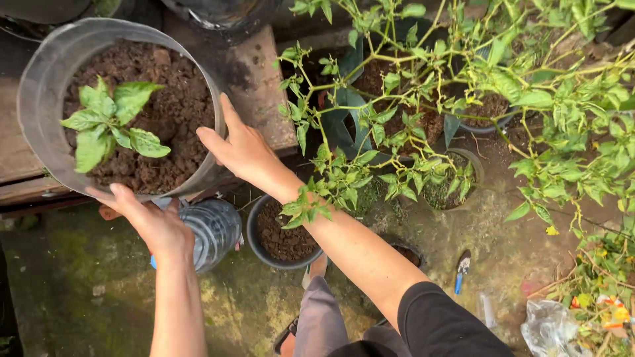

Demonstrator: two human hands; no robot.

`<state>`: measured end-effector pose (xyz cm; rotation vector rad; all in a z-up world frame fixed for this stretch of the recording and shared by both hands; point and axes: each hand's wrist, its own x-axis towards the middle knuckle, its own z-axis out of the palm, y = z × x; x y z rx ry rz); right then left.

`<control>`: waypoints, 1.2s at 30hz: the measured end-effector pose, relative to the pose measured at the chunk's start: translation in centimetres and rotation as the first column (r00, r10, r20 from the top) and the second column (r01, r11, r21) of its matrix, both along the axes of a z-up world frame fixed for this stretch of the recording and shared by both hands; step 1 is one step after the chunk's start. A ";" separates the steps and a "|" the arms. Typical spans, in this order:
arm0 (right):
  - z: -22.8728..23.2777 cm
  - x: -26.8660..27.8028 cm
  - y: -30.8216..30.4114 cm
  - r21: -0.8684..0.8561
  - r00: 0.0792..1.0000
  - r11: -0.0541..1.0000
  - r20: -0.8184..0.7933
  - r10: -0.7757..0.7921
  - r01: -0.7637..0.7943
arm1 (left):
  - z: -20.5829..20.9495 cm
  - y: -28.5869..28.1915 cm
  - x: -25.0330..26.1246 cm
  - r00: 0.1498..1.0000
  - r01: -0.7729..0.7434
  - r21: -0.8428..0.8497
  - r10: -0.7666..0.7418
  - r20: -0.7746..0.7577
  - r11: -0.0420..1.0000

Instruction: Working with soil and plants in an outdoor garden, including digging with a trowel and tending to potted saplings.

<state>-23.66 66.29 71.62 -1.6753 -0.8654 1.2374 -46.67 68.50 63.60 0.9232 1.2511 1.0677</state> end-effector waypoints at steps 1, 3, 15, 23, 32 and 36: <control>-1.3 -0.6 -0.1 -0.009 1.000 1.000 -0.010 -0.005 0.004 | 0.9 0.0 0.8 1.000 0.004 -0.009 -0.005 -0.010 1.000; -3.6 -1.0 0.7 0.082 0.997 0.996 0.072 -0.041 0.035 | 2.6 1.0 3.2 0.971 -0.184 0.068 0.192 -0.145 0.981; -1.6 -4.1 0.1 0.018 0.965 1.000 -0.261 -0.018 0.024 | 1.4 7.7 -3.0 0.993 0.084 0.126 -0.072 -0.099 0.988; -18.7 -4.6 -25.5 -0.193 0.828 0.981 -0.551 -0.100 -0.010 | -4.5 -1.3 0.2 0.966 -0.076 0.231 0.129 -0.223 0.970; -37.6 -4.5 -75.7 -0.833 0.515 0.339 -0.077 -0.854 0.437 | -18.9 -29.8 8.8 0.657 0.385 0.125 -0.176 -0.733 0.915; -38.4 -5.5 -91.7 -0.858 0.230 0.026 0.108 -0.967 0.513 | -22.1 -41.5 9.1 0.232 0.682 -0.169 -0.430 -0.873 0.711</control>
